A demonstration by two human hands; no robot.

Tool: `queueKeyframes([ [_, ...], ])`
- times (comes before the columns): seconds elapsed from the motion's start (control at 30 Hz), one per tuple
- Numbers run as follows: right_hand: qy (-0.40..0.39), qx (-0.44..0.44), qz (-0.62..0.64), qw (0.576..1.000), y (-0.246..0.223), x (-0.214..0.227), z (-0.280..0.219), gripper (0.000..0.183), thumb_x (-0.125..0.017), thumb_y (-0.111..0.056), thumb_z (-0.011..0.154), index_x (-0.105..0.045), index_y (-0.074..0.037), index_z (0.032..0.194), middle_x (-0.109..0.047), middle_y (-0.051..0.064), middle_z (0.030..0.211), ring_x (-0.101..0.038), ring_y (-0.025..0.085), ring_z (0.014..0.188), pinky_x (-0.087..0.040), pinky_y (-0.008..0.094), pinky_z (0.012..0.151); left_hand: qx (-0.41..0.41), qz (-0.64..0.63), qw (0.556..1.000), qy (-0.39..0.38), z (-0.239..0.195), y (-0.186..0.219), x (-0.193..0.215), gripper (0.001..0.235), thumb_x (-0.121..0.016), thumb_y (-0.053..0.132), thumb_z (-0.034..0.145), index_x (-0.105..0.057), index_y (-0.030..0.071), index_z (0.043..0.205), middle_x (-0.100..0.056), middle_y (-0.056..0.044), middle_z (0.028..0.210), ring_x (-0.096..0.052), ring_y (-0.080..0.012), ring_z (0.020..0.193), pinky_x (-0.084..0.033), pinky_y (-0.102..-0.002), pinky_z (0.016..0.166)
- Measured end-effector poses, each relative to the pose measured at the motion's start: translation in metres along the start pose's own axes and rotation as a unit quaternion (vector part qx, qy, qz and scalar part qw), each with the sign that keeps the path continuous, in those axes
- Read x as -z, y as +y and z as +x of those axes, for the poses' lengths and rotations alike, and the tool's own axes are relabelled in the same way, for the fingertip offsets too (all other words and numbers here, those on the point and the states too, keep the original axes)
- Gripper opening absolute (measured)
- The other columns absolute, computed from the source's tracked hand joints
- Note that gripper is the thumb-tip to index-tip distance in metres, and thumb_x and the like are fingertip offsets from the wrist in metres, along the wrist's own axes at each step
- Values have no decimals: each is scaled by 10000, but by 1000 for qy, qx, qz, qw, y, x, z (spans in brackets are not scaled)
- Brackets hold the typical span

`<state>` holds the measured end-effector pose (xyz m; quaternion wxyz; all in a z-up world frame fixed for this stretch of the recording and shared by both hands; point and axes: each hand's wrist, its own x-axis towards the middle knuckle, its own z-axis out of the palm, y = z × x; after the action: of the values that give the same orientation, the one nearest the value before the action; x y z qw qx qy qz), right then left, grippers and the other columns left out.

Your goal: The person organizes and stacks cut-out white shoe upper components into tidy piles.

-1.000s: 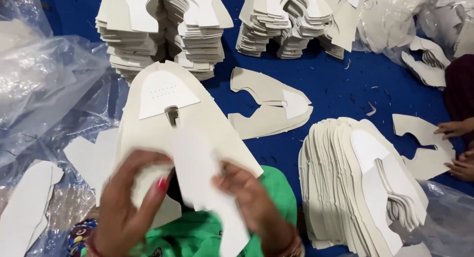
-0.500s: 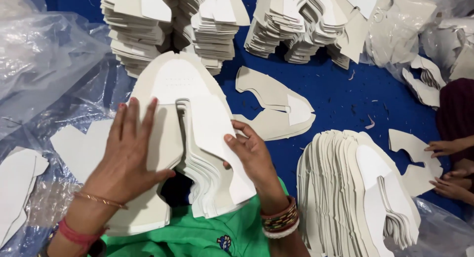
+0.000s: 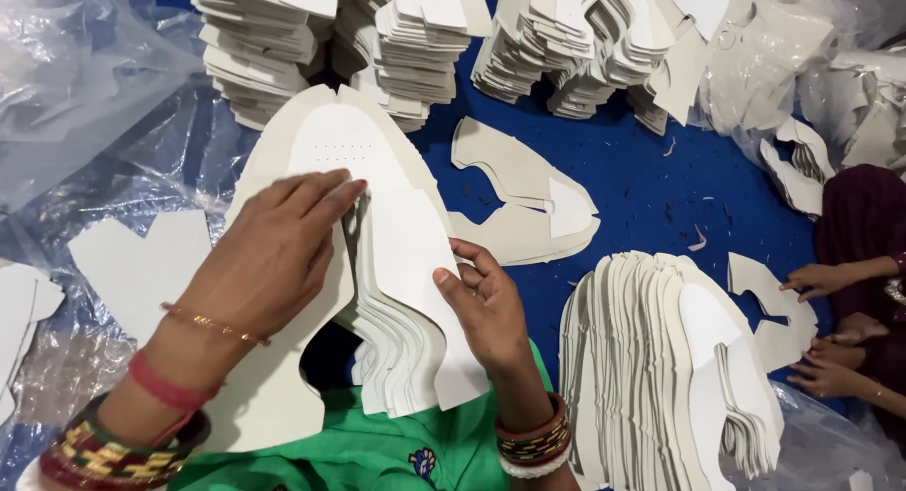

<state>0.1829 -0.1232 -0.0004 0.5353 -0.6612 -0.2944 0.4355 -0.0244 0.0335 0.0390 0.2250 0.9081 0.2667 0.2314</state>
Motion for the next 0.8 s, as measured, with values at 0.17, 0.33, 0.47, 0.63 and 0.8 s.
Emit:
queueKeyframes([
  [0.17, 12, -9, -4, 1000, -4, -4, 0, 498, -661, -137, 950, -513, 48, 1388, -774, 192, 1110, -733, 162, 1009, -576, 294, 882, -3, 32, 999, -1, 3, -4, -9, 572, -606, 29, 816, -575, 61, 1387, -566, -124, 1405, -495, -321, 1295, -403, -449, 1068],
  [0.33, 12, 0, -15, 1000, -7, -8, 1, 478, -649, -117, 959, -513, 52, 1384, -770, 181, 1086, -729, 146, 978, -580, 270, 839, -5, 24, 1000, 7, 1, -3, -5, 561, -621, 18, 791, -620, 66, 1351, -573, -103, 1407, -488, -312, 1293, -404, -453, 1055],
  [0.47, 25, -7, -31, 999, -9, -11, 1, 473, -652, -104, 956, -518, 44, 1384, -769, 173, 1067, -717, 133, 937, -572, 258, 798, -10, 31, 999, 17, 3, -3, -11, 558, -615, 33, 804, -624, 92, 1358, -576, -100, 1391, -493, -305, 1288, -401, -459, 1067],
  [0.63, 47, -13, -68, 997, -13, -17, -2, 460, -648, -104, 949, -533, 32, 1373, -776, 141, 1053, -720, 104, 905, -569, 233, 769, -15, 60, 998, 27, 2, 1, -13, 556, -614, 86, 805, -656, 159, 1355, -580, -115, 1353, -496, -316, 1252, -401, -478, 1042],
  [0.8, 57, -29, -102, 993, -20, -21, -5, 461, -643, -116, 949, -534, 20, 1375, -781, 143, 1022, -702, 107, 825, -542, 235, 689, -14, 80, 996, 34, 1, 4, -18, 491, -619, 137, 833, -679, 125, 1321, -579, -120, 1361, -493, -315, 1276, -392, -480, 1065],
])
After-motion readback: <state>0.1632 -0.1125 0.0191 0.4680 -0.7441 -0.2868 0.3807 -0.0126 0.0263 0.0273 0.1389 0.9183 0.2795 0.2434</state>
